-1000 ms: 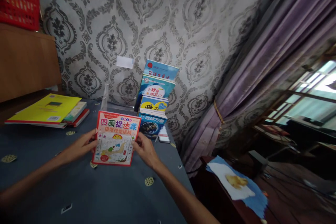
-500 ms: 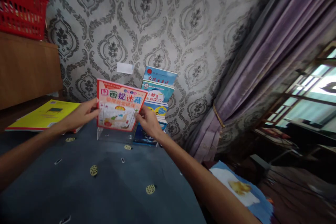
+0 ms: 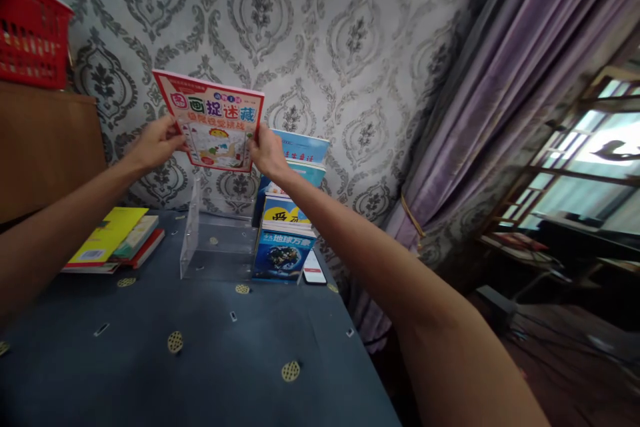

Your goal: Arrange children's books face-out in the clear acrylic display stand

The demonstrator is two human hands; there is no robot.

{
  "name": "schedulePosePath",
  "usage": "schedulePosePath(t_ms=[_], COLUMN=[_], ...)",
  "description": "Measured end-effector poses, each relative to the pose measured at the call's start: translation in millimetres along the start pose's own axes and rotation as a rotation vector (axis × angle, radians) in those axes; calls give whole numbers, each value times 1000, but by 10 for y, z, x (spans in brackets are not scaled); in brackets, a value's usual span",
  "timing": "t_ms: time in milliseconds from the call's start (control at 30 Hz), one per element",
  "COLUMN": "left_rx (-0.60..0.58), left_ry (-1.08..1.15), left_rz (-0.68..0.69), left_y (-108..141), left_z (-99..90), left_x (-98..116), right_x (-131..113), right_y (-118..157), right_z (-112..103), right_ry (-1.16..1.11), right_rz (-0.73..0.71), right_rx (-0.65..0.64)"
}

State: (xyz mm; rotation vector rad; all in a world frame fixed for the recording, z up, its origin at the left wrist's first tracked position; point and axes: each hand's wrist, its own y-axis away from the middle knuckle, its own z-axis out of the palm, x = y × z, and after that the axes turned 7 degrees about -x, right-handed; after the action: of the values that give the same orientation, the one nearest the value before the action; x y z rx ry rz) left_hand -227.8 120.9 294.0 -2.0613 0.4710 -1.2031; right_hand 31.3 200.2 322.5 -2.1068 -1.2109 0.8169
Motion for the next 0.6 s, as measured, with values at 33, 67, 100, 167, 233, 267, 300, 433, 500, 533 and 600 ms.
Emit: schedulePosePath(t_ms=[33,67,100,167,233,267,300,433,500,533,600], left_rx=[5,8,9,9,-1,-9,-18,-45,-46,-47,-52], left_ry=[15,29,43,67,86,95,105,136,135,131,118], left_rz=[-17,-27,-32,-31,-39,-47,-60,-120,-141,-146,-149], left_y=[-3,-5,-9,-17,-23,-24,-23,-9,-5,-5,-14], left_z=[23,44,63,97,126,139,150,182,189,192,196], left_x=[-55,-103,-143,-197,-227,-241,-256,-344,-392,-412,-444], right_x=[3,0,-6,-23,-36,-39,-41,-42,-51,-57,-73], right_y=[11,23,32,35,19,7,-5,-28,-20,-14,-3], right_z=[19,32,38,38,30,27,27,55,77,87,102], right_ry=[24,44,61,97,142,166,190,239,238,234,223], right_rz=[26,45,53,72,113,137,158,210,224,225,218], right_rx=[-3,-6,-10,-21,-40,-53,-68,-126,-151,-159,-159])
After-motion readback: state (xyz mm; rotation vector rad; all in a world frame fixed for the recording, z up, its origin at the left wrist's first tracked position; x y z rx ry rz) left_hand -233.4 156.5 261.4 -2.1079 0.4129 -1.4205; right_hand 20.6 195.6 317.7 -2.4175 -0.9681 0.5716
